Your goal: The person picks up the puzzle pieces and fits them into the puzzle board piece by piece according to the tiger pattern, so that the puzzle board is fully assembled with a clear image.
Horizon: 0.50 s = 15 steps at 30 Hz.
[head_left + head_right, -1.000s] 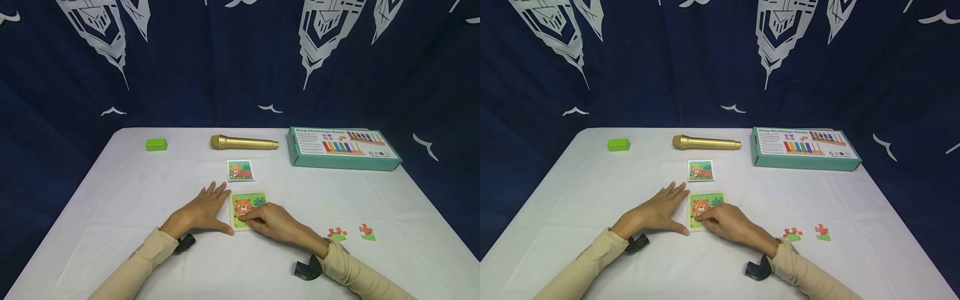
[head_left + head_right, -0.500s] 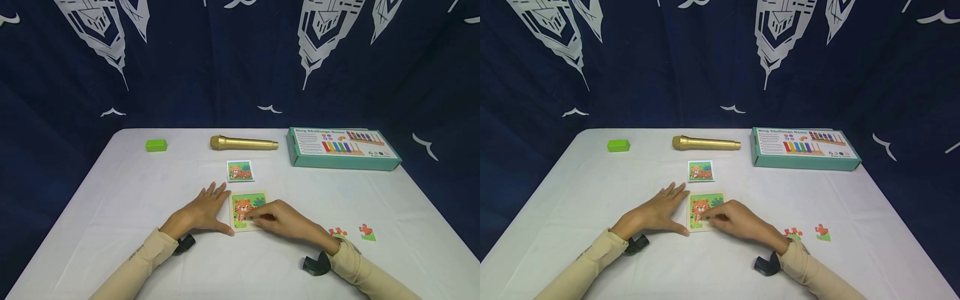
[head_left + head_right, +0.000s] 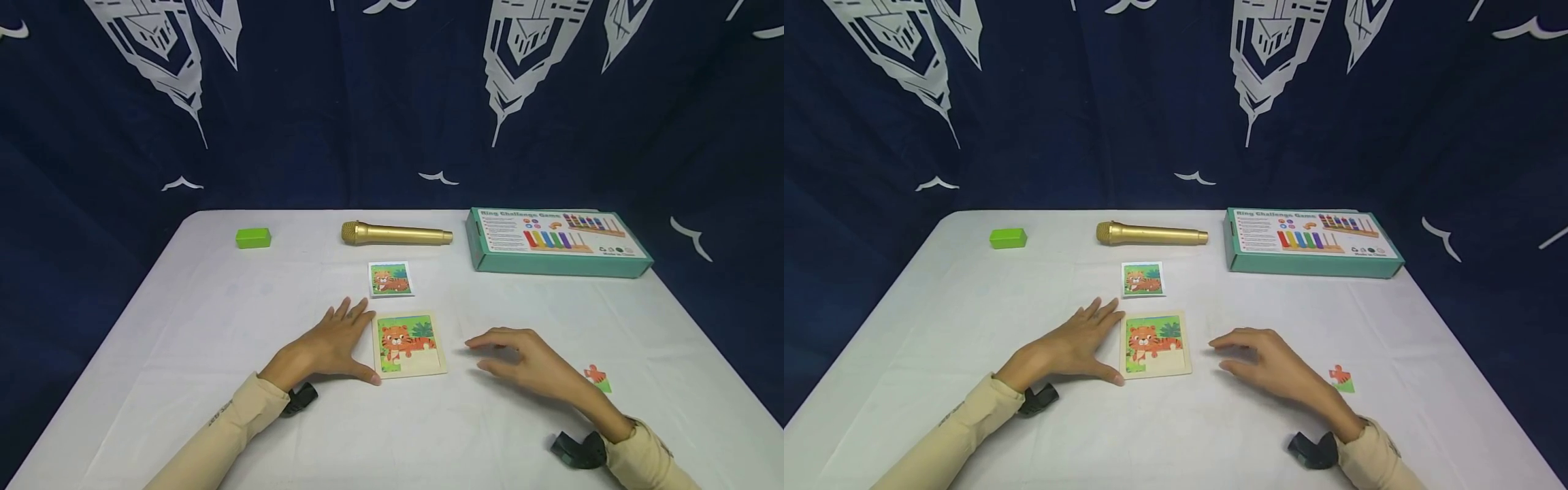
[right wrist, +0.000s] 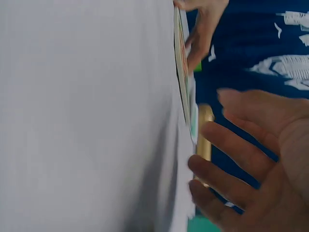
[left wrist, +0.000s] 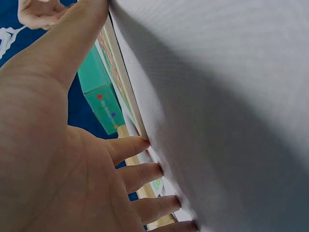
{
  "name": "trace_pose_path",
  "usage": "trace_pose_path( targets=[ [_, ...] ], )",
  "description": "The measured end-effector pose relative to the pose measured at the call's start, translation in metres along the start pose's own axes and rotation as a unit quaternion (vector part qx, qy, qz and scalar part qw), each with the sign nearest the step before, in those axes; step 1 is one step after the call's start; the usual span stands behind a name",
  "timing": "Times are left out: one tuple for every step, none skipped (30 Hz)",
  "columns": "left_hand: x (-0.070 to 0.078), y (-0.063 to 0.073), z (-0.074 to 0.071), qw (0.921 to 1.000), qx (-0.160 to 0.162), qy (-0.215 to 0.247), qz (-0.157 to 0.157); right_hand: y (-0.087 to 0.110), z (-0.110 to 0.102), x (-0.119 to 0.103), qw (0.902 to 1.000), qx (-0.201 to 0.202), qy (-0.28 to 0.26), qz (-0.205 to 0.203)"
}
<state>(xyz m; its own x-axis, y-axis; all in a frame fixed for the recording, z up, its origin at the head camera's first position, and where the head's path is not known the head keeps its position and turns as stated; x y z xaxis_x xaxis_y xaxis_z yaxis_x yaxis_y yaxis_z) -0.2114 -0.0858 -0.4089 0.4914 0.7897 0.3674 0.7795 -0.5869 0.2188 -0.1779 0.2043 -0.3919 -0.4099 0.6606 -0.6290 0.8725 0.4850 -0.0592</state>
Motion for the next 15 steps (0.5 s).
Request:
trace_pose_path(
  targets=[
    [0.0,0.0,0.0,1.0,0.001,0.0,0.001,0.004,-0.003,0.004,0.9999,-0.001,0.015,0.003],
    [0.0,0.0,0.0,1.0,0.002,0.002,0.002,0.009,-0.007,0.007,0.9996,-0.002,0.027,0.007],
    [0.0,0.0,0.0,1.0,0.002,0.003,0.004,0.013,-0.011,0.012,0.9992,-0.003,0.037,0.012],
    [0.001,0.0,0.001,1.0,0.002,0.002,0.004,0.018,-0.015,0.016,0.9988,-0.004,0.045,0.018],
    [0.001,0.0,0.001,1.0,0.002,0.002,0.004,0.023,-0.018,0.02,0.9983,-0.008,0.052,0.026],
    [0.001,-0.001,0.001,1.0,0.002,0.001,0.005,0.027,-0.021,0.024,0.9977,-0.009,0.056,0.037],
    [0.001,-0.001,0.001,1.0,0.002,0.001,0.005,0.031,-0.025,0.028,0.9973,-0.007,0.06,0.042],
    [0.0,-0.001,0.001,1.0,0.001,0.001,0.004,0.036,-0.027,0.032,0.997,-0.007,0.06,0.048],
    [0.0,-0.001,0.001,1.0,0.001,0.0,0.004,0.04,-0.03,0.036,0.9969,-0.005,0.059,0.051],
    [0.0,-0.001,0.001,1.0,0.001,-0.001,0.003,0.044,-0.032,0.038,0.9968,-0.003,0.06,0.053],
    [0.0,-0.001,0.001,1.0,0.001,-0.001,0.003,0.048,-0.033,0.041,0.9968,-0.001,0.059,0.054],
    [-0.001,-0.001,0.001,1.0,0.001,-0.001,0.003,0.052,-0.034,0.043,0.997,0.0,0.055,0.055],
    [-0.001,-0.001,0.001,1.0,0.001,-0.001,0.002,0.056,-0.035,0.046,0.9971,0.001,0.051,0.057],
    [-0.001,-0.001,0.001,1.0,0.001,-0.001,0.002,0.059,-0.035,0.048,0.9972,0.0,0.046,0.059],
    [-0.001,-0.001,0.001,1.0,0.001,-0.001,0.002,0.062,-0.036,0.05,0.9971,0.001,0.043,0.063]
  ],
)
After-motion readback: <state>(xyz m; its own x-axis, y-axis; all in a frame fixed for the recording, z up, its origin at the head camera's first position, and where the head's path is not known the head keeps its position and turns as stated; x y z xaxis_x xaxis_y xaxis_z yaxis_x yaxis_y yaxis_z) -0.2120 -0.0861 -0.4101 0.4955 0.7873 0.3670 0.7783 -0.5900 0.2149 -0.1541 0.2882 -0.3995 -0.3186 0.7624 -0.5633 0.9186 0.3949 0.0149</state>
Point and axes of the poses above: each hand's wrist, its own y-axis away from the middle knuckle, its own z-axis out of the palm, x = y × z, the point moved 5 cm from there along -y, towards the middle knuckle, and after that the axes turned 4 degrees about z, right-handed, at the moved point
